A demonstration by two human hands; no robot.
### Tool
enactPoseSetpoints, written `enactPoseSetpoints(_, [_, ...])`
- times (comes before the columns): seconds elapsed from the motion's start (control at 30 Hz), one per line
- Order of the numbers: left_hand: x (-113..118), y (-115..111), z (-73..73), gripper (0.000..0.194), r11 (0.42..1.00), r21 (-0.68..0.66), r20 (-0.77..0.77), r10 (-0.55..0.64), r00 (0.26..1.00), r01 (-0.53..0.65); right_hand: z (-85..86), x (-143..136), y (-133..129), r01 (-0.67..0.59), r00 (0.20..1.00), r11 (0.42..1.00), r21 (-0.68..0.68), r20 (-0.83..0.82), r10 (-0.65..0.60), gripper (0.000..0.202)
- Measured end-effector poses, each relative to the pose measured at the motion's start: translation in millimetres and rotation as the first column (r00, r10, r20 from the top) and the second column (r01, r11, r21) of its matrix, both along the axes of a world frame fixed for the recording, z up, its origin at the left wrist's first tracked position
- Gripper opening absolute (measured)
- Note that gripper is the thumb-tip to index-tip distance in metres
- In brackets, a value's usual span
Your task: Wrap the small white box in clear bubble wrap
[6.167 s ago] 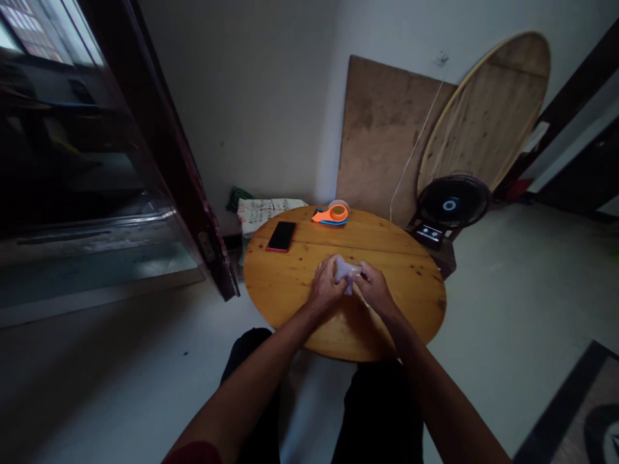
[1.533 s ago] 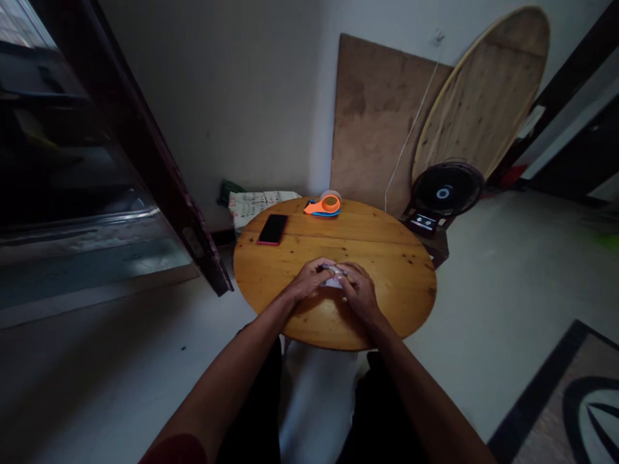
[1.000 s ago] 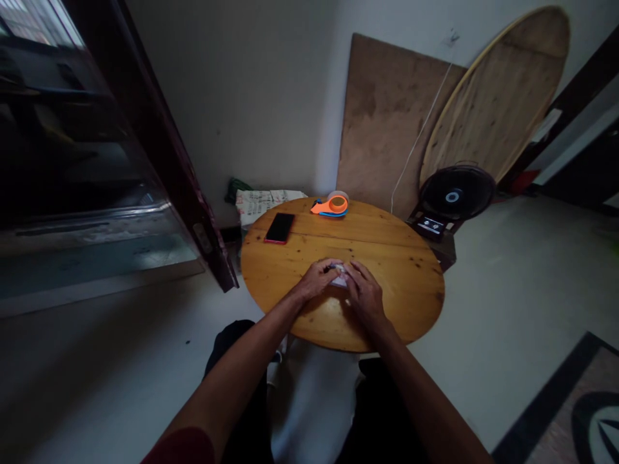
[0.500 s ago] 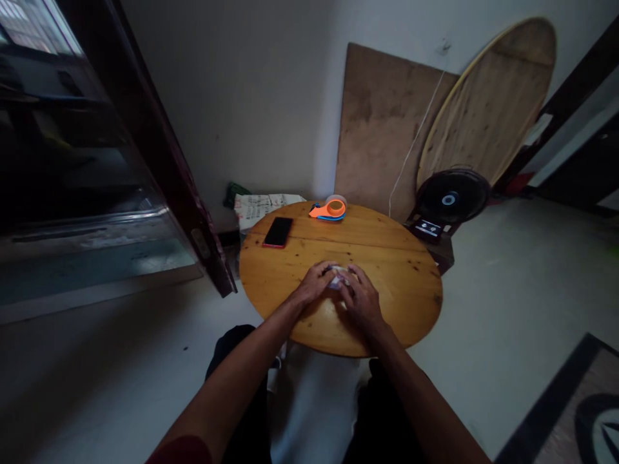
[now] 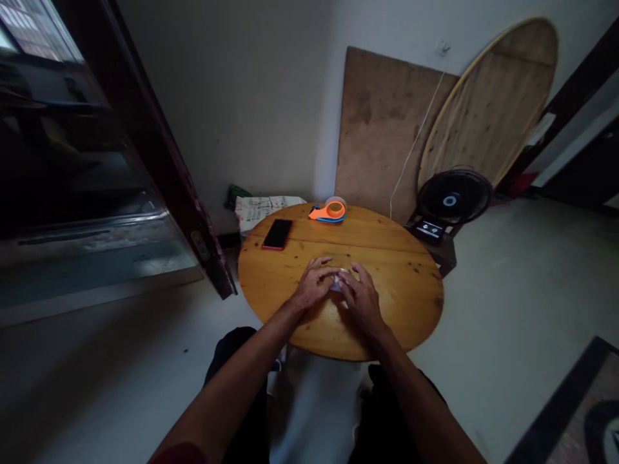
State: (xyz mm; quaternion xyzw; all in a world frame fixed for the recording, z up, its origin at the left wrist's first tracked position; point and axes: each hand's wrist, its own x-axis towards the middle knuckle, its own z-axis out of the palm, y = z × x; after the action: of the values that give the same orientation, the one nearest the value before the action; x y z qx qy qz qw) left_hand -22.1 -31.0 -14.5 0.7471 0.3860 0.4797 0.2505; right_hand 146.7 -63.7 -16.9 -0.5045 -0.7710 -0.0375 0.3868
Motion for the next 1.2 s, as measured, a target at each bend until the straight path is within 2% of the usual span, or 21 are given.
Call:
enactPoseSetpoints(0.2, [1.6,-0.5,-1.8,0.026,0.998,0.041,-0.053,0.054,0.997,-0.052,2.4,0.2,-1.3,-0.003,0.995,1.0,0.014,-0.101,0.004,0.035])
enactPoseSetpoints(0.4, [2.8,-3.1,-0.8,0.03,0.992,0.11,-0.057,0.065,0.996,-0.058,1.6,-0.7,0.6,-0.011,1.0,0.999,-0.033,-0.009,0.011,0.035])
enactPoseSetpoints(0.53, [3.8,-3.4,-2.1,0.027,0.989,0.133,-0.027,0.075,0.997,-0.071,4.8,-1.8,-1.1,-0.023,0.999,0.999,-0.044,-0.024,0.022,0.034])
enactPoseSetpoints(0.7, [2.3,-2.9,-3.9,0.022,0.993,0.092,0.052,0.073,0.996,-0.078,6.1,-1.6,-1.8,-0.028,0.999,0.999,-0.039,-0.04,0.026,0.035])
enactPoseSetpoints(0.97, [-0.8,-4.8,1.6,0.019,0.997,0.02,0.102,0.072,0.992,-0.075,3.8,-2.6,-0.4,0.0,0.998,1.0,0.01,0.066,-0.001,0.033])
enactPoseSetpoints(1.2, [-1.1,-3.1,2.4,0.014,0.99,-0.05,0.184,0.139,0.973,-0.132,6.5,-2.2,-1.3,-0.004,1.0,0.999,-0.048,0.024,0.005,0.031])
